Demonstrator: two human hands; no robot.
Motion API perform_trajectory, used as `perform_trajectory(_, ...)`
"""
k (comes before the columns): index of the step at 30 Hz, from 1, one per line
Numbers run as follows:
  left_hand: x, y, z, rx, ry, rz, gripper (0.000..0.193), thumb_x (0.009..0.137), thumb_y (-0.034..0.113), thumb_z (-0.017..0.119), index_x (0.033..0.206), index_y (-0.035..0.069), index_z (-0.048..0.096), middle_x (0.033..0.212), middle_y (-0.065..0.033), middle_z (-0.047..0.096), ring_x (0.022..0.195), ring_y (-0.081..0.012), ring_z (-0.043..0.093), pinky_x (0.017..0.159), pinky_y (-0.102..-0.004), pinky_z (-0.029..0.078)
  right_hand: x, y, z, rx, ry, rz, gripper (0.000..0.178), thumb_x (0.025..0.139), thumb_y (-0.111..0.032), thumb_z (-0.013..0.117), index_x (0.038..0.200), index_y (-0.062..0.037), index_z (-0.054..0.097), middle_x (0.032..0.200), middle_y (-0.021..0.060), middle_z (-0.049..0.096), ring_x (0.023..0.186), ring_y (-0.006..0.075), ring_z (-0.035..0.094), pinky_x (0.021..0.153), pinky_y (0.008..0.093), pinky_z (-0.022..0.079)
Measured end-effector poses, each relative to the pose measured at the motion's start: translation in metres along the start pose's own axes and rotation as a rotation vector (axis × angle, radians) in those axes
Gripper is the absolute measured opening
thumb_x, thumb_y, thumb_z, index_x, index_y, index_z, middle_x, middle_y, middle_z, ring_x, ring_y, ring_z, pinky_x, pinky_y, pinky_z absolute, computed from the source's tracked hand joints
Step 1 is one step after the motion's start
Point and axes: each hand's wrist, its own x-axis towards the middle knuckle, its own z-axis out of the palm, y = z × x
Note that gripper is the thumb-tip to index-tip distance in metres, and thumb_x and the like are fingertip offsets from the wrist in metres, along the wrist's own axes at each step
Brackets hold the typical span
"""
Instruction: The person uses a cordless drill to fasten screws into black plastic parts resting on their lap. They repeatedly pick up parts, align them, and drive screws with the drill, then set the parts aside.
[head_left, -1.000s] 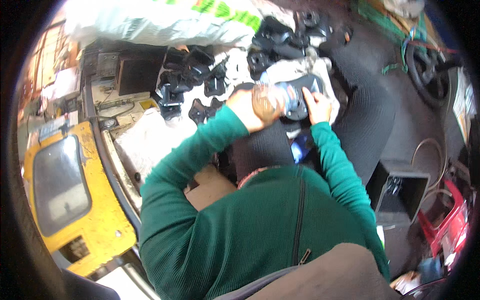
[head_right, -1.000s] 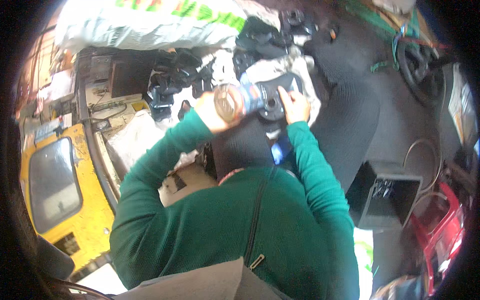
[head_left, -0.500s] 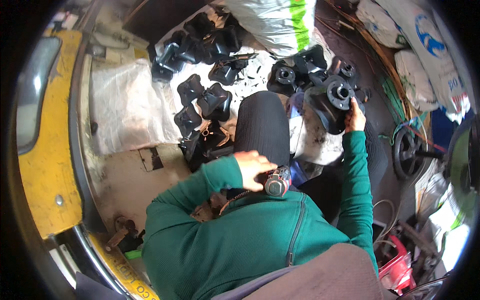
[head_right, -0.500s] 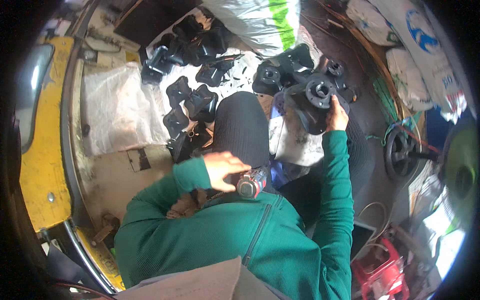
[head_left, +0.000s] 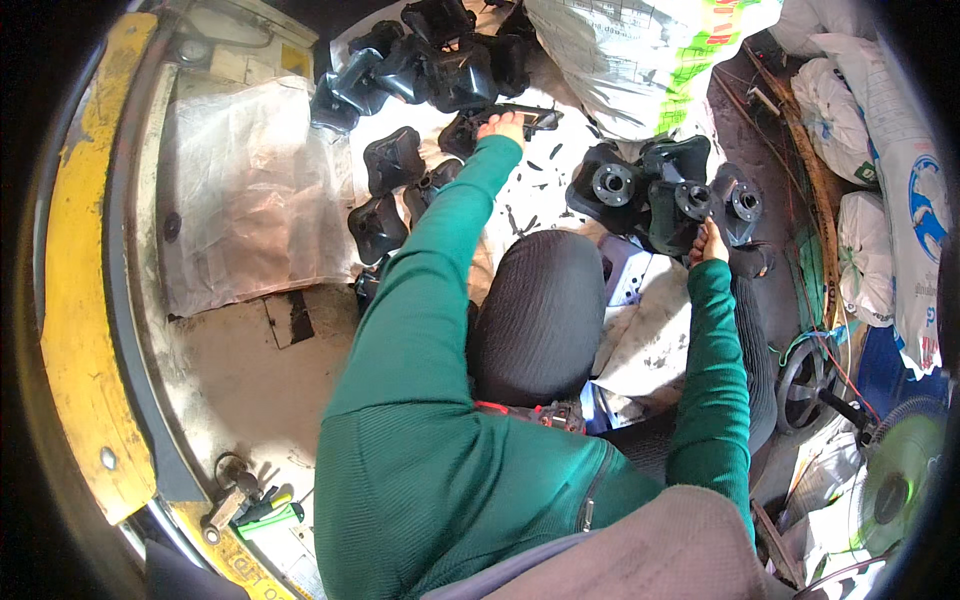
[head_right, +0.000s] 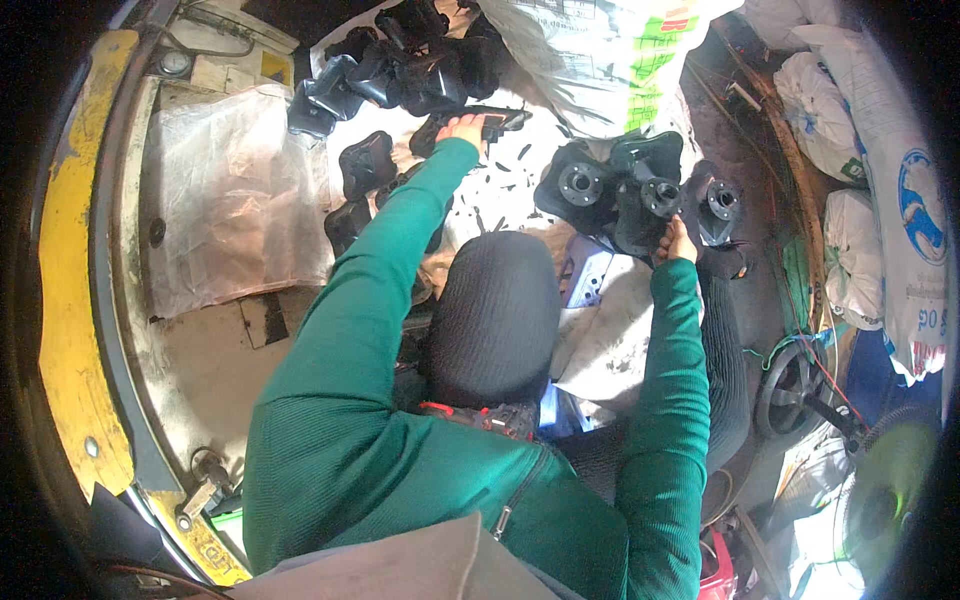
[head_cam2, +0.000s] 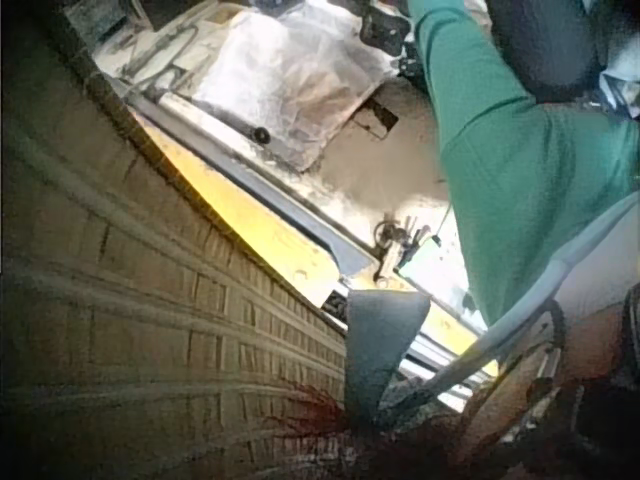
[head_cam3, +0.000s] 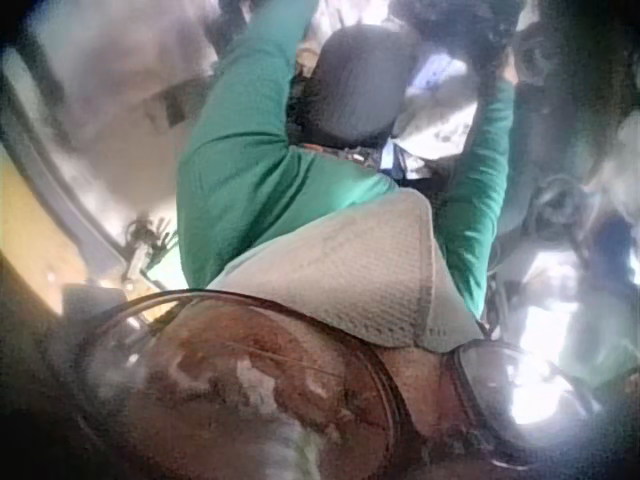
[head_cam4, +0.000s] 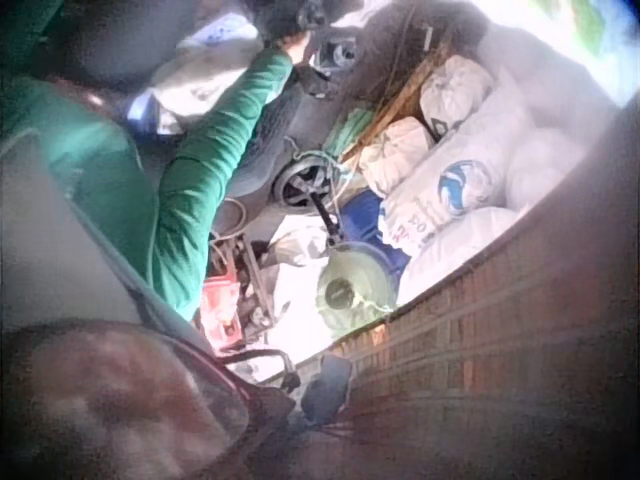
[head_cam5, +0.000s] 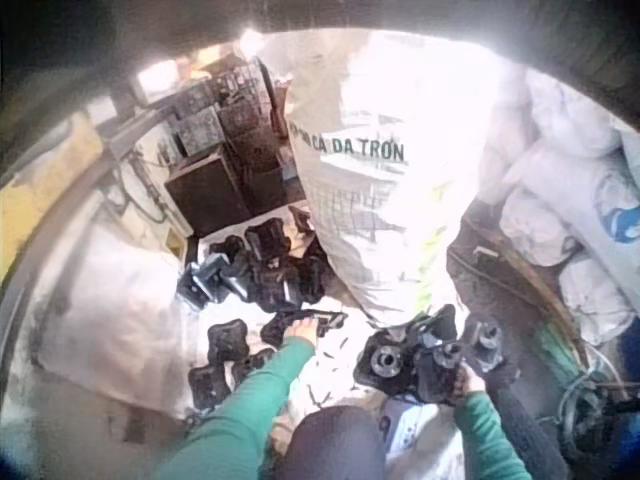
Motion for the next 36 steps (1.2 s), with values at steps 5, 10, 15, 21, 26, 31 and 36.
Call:
perform_trajectory(5,0.005,-0.007,0.014,-0.253,0.342,-0.158,0.031,0.071,0.032,0.067,0.096,0.014,0.062,0.101,-0.0126,0.061,0.096,-0.0323,0.058,0.082,-0.044,0.047,-0.053,-0.037,-0.019,0.172,-0.132,-0.048,0.036,0.085,-0.035,0.059,0.11,-0.0097,0.056,0.058,-0.01,0.034,0.046,0.0016,0.03,0.036,0.0171,0.022)
perform_trajectory(10,-0.094,-0.1,0.054,0.031,-0.134,-0.552,0.057,0.068,0.05,0.065,0.114,0.016,0.059,0.122,-0.0093,0.052,0.115,-0.0296,0.045,0.086,-0.0475,0.041,-0.128,-0.055,-0.082,0.416,-0.245,-0.006,0.054,0.09,-0.043,0.051,0.126,-0.0031,0.047,0.07,-0.0042,0.045,0.059,0.0037,0.045,0.044,0.0165,0.036)
perform_trajectory(15,-0.158,-0.119,0.089,-0.126,0.067,-0.338,0.055,0.069,0.027,0.071,0.119,0.015,0.052,0.132,-0.01,0.039,0.116,-0.034,0.043,0.09,-0.0469,0.042,-0.202,-0.036,-0.109,0.448,-0.175,0.012,0.049,0.089,-0.026,0.053,0.13,-0.001,0.043,0.082,0.001,0.057,0.07,0.0078,0.054,0.051,0.0191,0.042)
perform_trajectory(21,-0.128,-0.136,0.069,-0.128,0.027,-0.517,0.045,0.07,0.024,0.071,0.11,0.01,0.056,0.114,-0.0119,0.053,0.106,-0.0324,0.053,0.09,-0.0437,0.045,-0.278,-0.014,-0.126,0.41,-0.231,-0.05,0.06,0.089,-0.014,0.051,0.141,-0.0033,0.023,0.105,0.0037,0.055,0.08,0.0079,0.053,0.058,0.0181,0.044)
perform_trajectory(26,-0.124,-0.128,0.067,-0.076,-0.038,-0.723,0.041,0.071,0.034,0.069,0.108,0.019,0.061,0.114,-0.0123,0.056,0.114,-0.026,0.05,0.098,-0.0383,0.038,-0.317,-0.001,-0.148,0.386,-0.297,-0.098,0.056,0.091,-0.011,0.049,0.141,-0.0044,0.023,0.107,0.0016,0.054,0.071,0.0024,0.048,0.049,0.0129,0.039)
perform_trajectory(31,-0.133,-0.137,0.076,-0.032,-0.365,-0.751,0.047,0.079,0.04,0.06,0.118,0.014,0.06,0.124,-0.0139,0.051,0.115,-0.03,0.05,0.091,-0.0455,0.045,-0.341,-0.002,-0.128,0.365,-0.129,0.013,0.038,0.095,-0.02,0.048,0.129,-0.0047,0.042,0.079,-0.0054,0.052,0.053,0.0,0.039,0.041,0.0144,0.032)
perform_trajectory(36,-0.113,-0.124,0.064,0.081,-0.118,-0.23,0.044,0.073,0.05,0.061,0.096,0.012,0.067,0.1,-0.0124,0.062,0.098,-0.0295,0.056,0.086,-0.0414,0.044,-0.346,0.02,-0.136,0.431,-0.242,0.021,0.041,0.097,-0.026,0.042,0.132,-0.0047,0.039,0.067,-0.0066,0.038,0.05,0.0022,0.033,0.039,0.0156,0.031)
